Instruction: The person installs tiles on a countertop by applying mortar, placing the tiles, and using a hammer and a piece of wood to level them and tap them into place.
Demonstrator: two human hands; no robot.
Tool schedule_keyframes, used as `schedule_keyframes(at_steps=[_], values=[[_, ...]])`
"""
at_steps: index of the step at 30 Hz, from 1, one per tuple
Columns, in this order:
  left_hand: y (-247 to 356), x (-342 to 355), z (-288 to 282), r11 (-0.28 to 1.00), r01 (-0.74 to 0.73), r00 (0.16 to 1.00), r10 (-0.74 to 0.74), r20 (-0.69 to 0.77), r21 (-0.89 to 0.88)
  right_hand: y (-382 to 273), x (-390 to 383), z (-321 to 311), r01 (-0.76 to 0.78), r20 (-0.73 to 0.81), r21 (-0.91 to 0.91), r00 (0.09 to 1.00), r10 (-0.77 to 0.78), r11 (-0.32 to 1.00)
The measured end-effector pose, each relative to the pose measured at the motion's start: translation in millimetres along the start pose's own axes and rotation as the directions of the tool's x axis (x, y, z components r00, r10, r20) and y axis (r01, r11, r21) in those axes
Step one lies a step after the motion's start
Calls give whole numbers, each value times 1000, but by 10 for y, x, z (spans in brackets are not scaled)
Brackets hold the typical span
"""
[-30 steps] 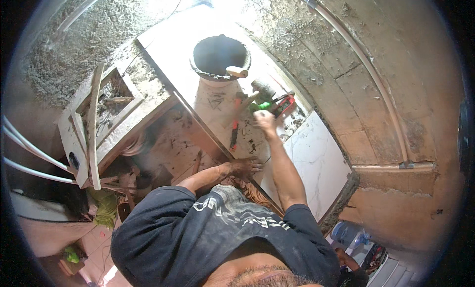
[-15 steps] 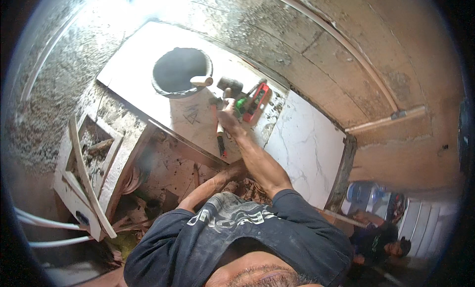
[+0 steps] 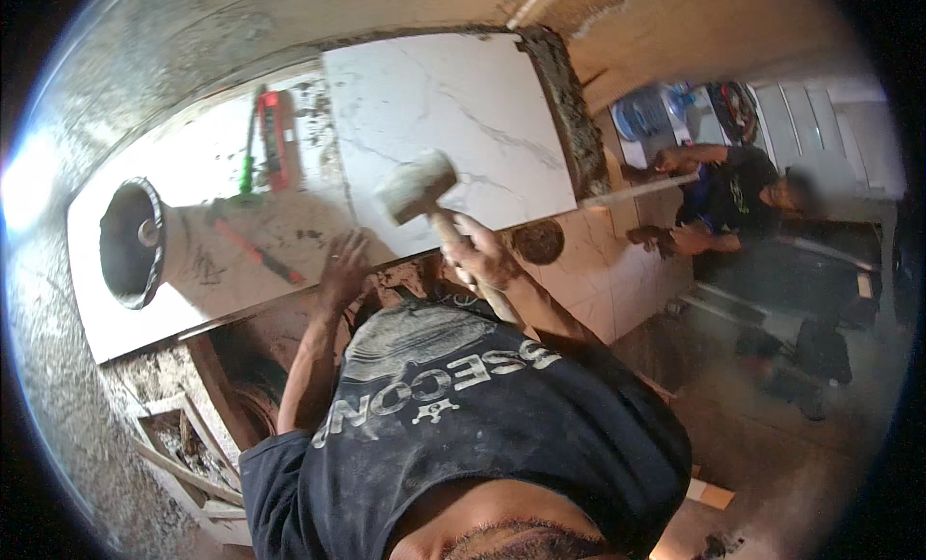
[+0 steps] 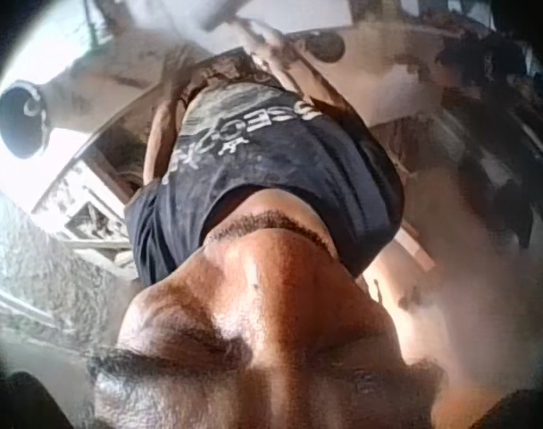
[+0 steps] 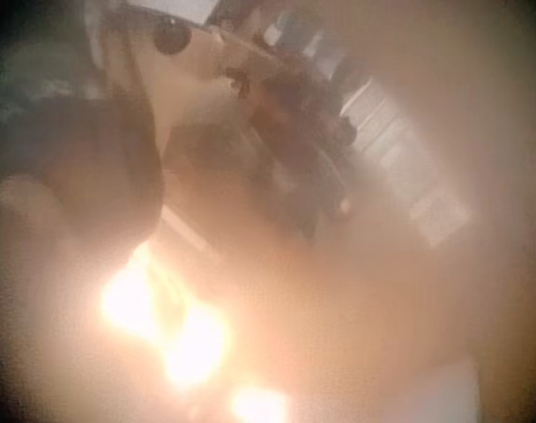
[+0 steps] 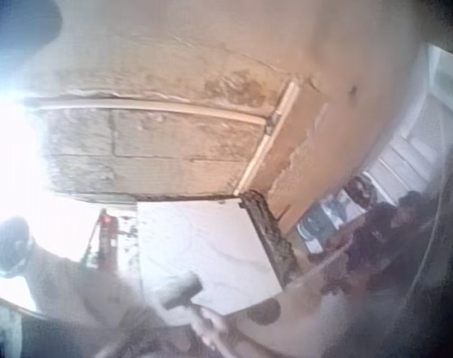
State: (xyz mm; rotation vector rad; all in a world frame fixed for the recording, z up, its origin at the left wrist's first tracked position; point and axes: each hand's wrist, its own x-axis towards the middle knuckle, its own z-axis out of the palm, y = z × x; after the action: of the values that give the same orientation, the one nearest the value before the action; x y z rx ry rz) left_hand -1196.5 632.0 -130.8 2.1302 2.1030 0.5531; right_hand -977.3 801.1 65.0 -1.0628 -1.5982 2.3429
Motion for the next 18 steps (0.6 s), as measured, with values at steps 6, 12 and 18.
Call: schedule_keyframes(at_steps=[6, 12, 18], values=[[84, 37, -92, 987, 121, 991, -115, 62, -104, 360, -789, -1825, -58, -631, 111, 767, 116, 992], [110, 95, -142, 989, 121, 991, -115, 65, -83, 224, -1064, -2890, -220, -673, 146, 692, 260, 964], [167, 72, -101, 981, 195, 973, -190, 131, -20, 284, -1009, -3163, -274, -645, 144, 703, 300, 951]])
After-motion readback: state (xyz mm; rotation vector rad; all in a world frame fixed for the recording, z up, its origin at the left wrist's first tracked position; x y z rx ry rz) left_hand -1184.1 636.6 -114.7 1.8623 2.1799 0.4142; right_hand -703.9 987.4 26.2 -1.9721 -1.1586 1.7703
